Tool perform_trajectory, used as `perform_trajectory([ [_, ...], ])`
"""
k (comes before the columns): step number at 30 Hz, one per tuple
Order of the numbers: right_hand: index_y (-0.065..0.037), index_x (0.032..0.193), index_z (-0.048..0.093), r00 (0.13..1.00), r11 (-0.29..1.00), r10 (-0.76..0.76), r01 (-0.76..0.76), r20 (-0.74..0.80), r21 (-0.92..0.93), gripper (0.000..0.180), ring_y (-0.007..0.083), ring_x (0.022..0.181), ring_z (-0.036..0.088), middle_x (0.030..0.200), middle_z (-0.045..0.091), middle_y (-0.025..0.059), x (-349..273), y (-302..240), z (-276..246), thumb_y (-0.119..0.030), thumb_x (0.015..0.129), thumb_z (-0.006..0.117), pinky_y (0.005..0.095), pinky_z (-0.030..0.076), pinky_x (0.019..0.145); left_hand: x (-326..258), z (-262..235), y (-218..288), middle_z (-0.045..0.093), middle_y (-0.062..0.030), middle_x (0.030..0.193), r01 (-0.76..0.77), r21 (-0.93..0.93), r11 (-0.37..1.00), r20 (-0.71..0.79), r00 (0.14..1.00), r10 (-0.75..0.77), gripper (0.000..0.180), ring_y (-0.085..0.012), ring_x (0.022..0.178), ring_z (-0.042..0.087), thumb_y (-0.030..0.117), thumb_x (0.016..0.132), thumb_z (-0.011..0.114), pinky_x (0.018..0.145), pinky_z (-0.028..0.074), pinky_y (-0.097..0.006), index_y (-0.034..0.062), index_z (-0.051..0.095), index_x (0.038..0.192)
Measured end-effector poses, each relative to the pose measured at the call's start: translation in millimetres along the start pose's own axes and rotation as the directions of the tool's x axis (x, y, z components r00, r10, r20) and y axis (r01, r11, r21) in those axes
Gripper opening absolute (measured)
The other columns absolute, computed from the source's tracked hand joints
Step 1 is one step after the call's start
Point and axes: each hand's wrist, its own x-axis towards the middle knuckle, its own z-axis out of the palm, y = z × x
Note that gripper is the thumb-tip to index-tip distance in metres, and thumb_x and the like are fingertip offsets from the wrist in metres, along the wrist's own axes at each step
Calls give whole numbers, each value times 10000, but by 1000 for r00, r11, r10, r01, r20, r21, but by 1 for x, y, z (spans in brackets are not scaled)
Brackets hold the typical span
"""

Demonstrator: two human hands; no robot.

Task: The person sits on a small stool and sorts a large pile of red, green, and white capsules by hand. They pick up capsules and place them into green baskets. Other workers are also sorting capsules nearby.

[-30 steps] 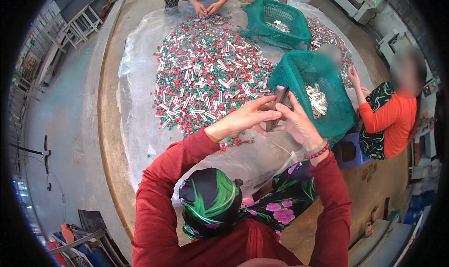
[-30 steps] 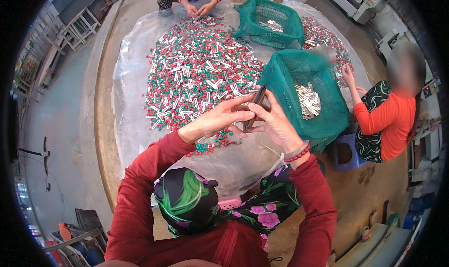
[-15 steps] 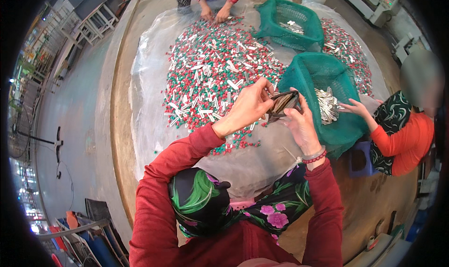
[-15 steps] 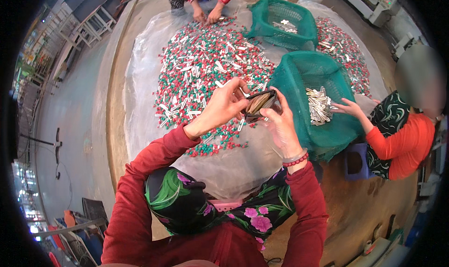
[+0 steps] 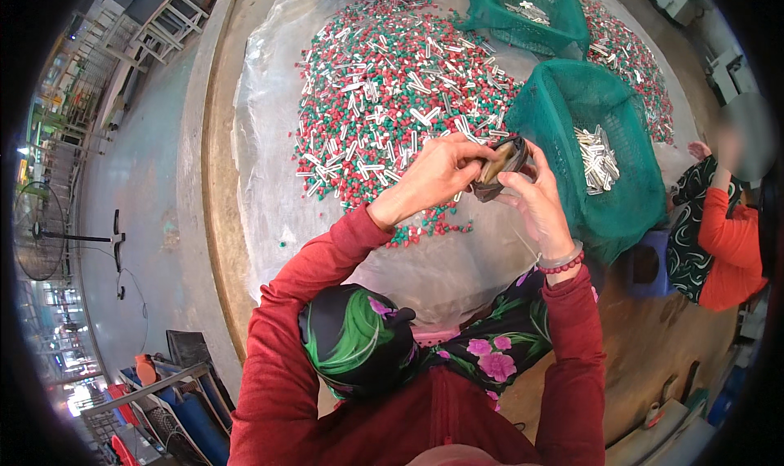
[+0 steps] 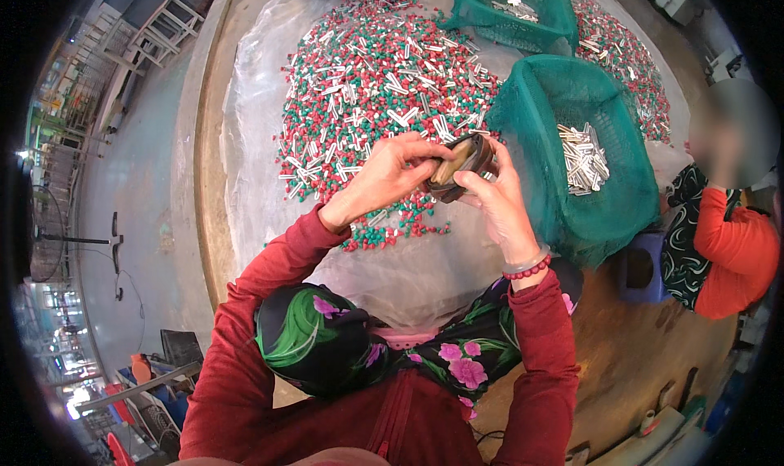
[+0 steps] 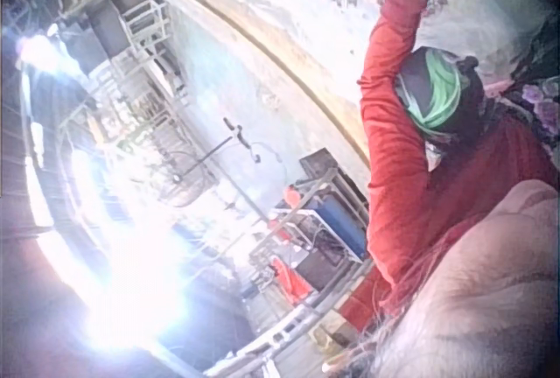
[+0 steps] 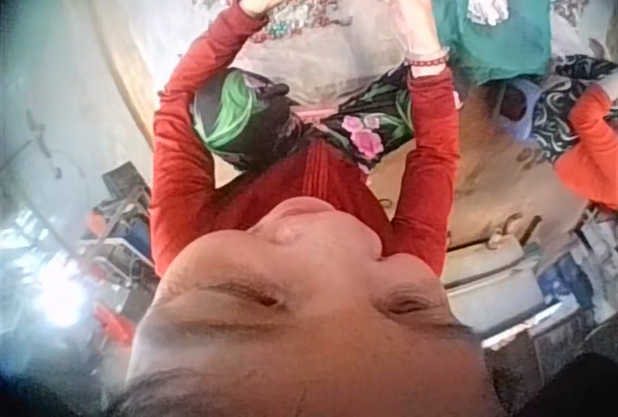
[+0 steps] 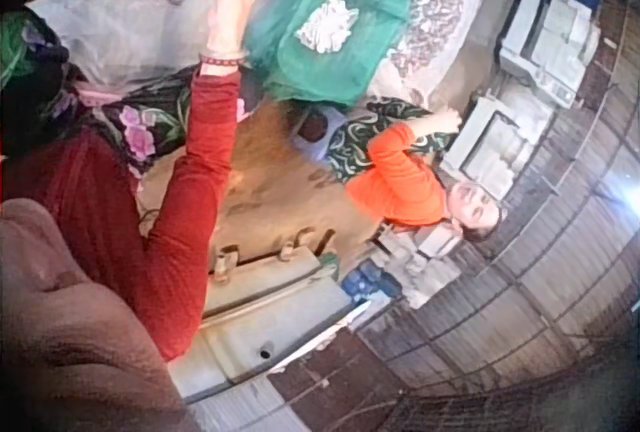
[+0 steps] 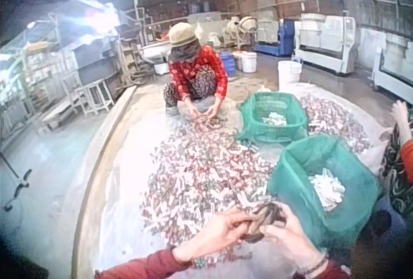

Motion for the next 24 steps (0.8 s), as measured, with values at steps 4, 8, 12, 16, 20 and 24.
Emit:
perform_trajectory([
  [4, -72, 1268, 378, 998, 998, -59, 59, -17, 9, 588, 216, 1052, 536, 1138, 468, 96, -1, 1, -2, -70, 746, 648, 403, 525, 824, 7, -1, 2, 560, -88, 716, 20, 7, 1000, -34, 999, -20, 207, -188, 663, 607, 81, 773, 612, 584, 482, -305, 81, 687, 967],
  [8, -58, 1269, 387, 991, 991, -128, 129, -37, 22, 621, 199, 1059, 522, 1133, 453, 94, -2, 5, 2, -60, 721, 679, 364, 501, 861, 10, -3, 6, 568, -92, 751, -55, 130, 990, -65, 996, 64, 181, -208, 649, 612, 138, 765, 681, 580, 494, -305, 41, 675, 918],
  [12, -57, 1257, 411, 951, 947, -288, 265, -110, -182, 649, 178, 1051, 511, 1169, 435, 90, 2, 19, 0, -57, 688, 722, 303, 465, 879, 11, 8, 6, 547, -109, 792, -85, 352, 932, -65, 991, 115, 220, -274, 627, 600, 162, 759, 688, 535, 491, -355, 18, 579, 883],
  [16, -52, 1251, 419, 878, 834, -449, 347, -163, -429, 651, 162, 1037, 502, 1189, 441, 102, 4, 28, -9, -55, 679, 730, 293, 462, 865, 16, 21, 18, 533, -145, 834, -39, 538, 842, -39, 997, 72, 259, -357, 624, 581, 183, 775, 662, 506, 465, -434, 34, 483, 887],
  [20, -44, 1225, 437, 844, 877, -473, 423, -252, -228, 625, 153, 999, 512, 1145, 462, 92, 5, 32, -1, -60, 675, 734, 285, 468, 843, 21, 21, 23, 551, -163, 818, 32, 546, 837, -89, 996, 20, 214, -364, 633, 582, 165, 789, 642, 527, 457, -448, 20, 512, 879],
  [24, -30, 1220, 402, 857, 895, -445, 416, -261, -158, 595, 142, 963, 531, 1111, 486, 75, 6, 19, -2, -59, 709, 705, 260, 483, 797, 37, 15, 31, 594, -175, 756, 30, 468, 883, -105, 994, 22, 150, -342, 650, 604, 134, 762, 653, 563, 466, -419, 0, 589, 785],
])
